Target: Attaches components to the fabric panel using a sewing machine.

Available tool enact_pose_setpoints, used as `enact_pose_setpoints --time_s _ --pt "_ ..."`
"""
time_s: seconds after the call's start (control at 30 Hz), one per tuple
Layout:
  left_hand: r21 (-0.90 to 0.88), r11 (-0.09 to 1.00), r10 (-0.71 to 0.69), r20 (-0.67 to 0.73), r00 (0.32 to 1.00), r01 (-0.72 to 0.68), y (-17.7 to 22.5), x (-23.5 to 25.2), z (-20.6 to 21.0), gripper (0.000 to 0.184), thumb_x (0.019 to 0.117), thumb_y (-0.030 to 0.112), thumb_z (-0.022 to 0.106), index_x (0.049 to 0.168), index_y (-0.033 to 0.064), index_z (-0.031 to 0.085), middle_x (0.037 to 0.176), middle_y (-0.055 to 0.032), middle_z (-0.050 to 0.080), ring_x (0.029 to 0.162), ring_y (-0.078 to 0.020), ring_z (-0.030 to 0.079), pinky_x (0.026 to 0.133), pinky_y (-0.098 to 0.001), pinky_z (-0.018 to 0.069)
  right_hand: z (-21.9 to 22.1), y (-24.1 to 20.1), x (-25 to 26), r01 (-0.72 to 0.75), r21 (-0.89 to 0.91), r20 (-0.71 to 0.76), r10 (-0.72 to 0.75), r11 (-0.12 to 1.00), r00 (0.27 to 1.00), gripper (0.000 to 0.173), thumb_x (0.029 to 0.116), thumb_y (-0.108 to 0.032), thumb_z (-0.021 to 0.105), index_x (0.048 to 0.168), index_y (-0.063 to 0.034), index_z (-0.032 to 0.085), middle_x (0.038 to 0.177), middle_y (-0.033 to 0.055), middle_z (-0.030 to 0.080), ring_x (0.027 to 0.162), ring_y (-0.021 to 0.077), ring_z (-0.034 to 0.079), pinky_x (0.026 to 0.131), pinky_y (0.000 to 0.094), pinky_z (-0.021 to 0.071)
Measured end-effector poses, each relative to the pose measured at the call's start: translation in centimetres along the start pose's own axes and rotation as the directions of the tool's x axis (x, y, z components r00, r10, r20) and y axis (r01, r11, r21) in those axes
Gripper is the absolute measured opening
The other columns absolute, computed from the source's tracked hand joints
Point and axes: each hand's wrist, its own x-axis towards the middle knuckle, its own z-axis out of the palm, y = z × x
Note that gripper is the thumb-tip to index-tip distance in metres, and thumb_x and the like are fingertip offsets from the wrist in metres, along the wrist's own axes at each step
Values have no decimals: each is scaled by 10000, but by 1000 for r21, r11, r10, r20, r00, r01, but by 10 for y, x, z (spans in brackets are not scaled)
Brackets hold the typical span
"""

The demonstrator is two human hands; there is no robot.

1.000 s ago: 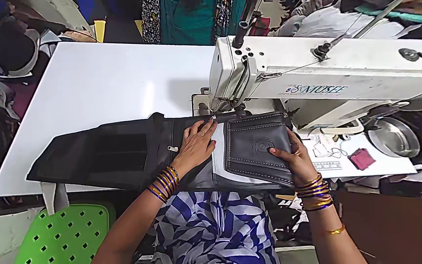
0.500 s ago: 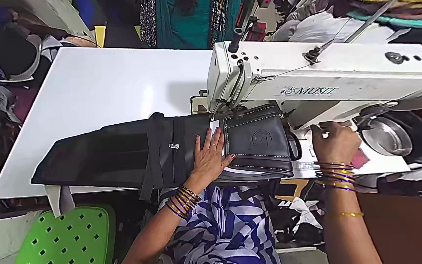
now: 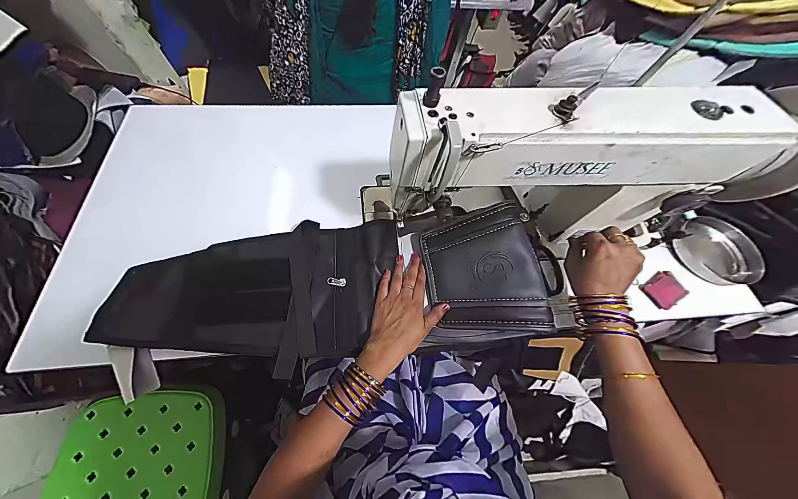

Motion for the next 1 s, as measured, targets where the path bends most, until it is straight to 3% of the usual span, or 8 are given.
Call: enact_pose_setpoints --time_s 0.13,0.23,0.3,0.5,0.6,0.7,0.87,1.0 --pt "-7 1000 2 -10 1000 -3 1 3 -1 831 1036 625 333 1593 10 309 1701 -128 204 1584 -334 133 1253 -562 118 -33 -6 -13 289 224 8 -299 931 954 245 981 -117 633 1039 108 710 1053 351 679 974 551 662 815 719 482" --pt "-22 1000 -15 -3 1000 15 0 12 -2 826 1034 609 372 1599 13 291 1706 -127 186 1590 -320 107 1255 -553 103 -41 -53 -60 590 551 -71 -671 591 738 227 881 -112 607 939 47 758 1010 202 738 958 341 719 856 517 574" --pt "-60 998 3 53 999 0 -3 15 -9 821 1030 576 440 1596 1 288 1705 -139 187 1590 -321 101 1256 -552 100 -31 -84 -95 642 624 4 -824 445 567 227 903 -118 596 988 -22 784 1072 139 761 1029 310 726 910 495 570" --pt "-225 936 339 375 863 -270 -38 -30 -70 608 951 196 707 1500 43 497 1600 -153 420 1513 -360 330 1185 -566 314 4 -100 -106 765 527 -25 -893 370 449 214 895 -140 596 957 -83 793 1039 108 751 921 330 682 720 497 485" --pt "-177 890 435 56 899 -420 -52 -66 -36 546 883 -65 612 1416 54 595 1484 -115 571 1401 -349 501 1108 -560 409 8 -99 -106 838 435 -54 -920 329 389 231 904 -167 562 942 -78 772 1032 111 729 920 328 660 704 490 457" --pt "-135 856 451 -275 849 -499 -63 -71 0 404 960 4 499 1322 45 673 1373 -105 666 1298 -321 609 1103 -492 432 13 -105 -109 901 356 -138 -939 249 314 198 905 -130 549 873 -36 720 1016 138 726 953 340 676 704 484 476" --pt "-195 858 392 -351 850 -475 -58 -69 -1 375 960 86 569 1314 33 683 1277 -107 719 1223 -320 661 1085 -469 461 23 -112 -118 944 257 -324 -902 205 284 205 931 -58 517 804 -15 672 937 149 723 876 315 678 707 427 493" --pt "-200 856 392 -354 849 -478 -59 -69 1 307 975 97 570 1228 48 736 1263 -118 723 1217 -320 664 1078 -469 465 21 -119 -127 935 256 -318 -892 244 320 189 922 -48 535 788 -24 667 919 138 721 864 313 674 710 430 484"
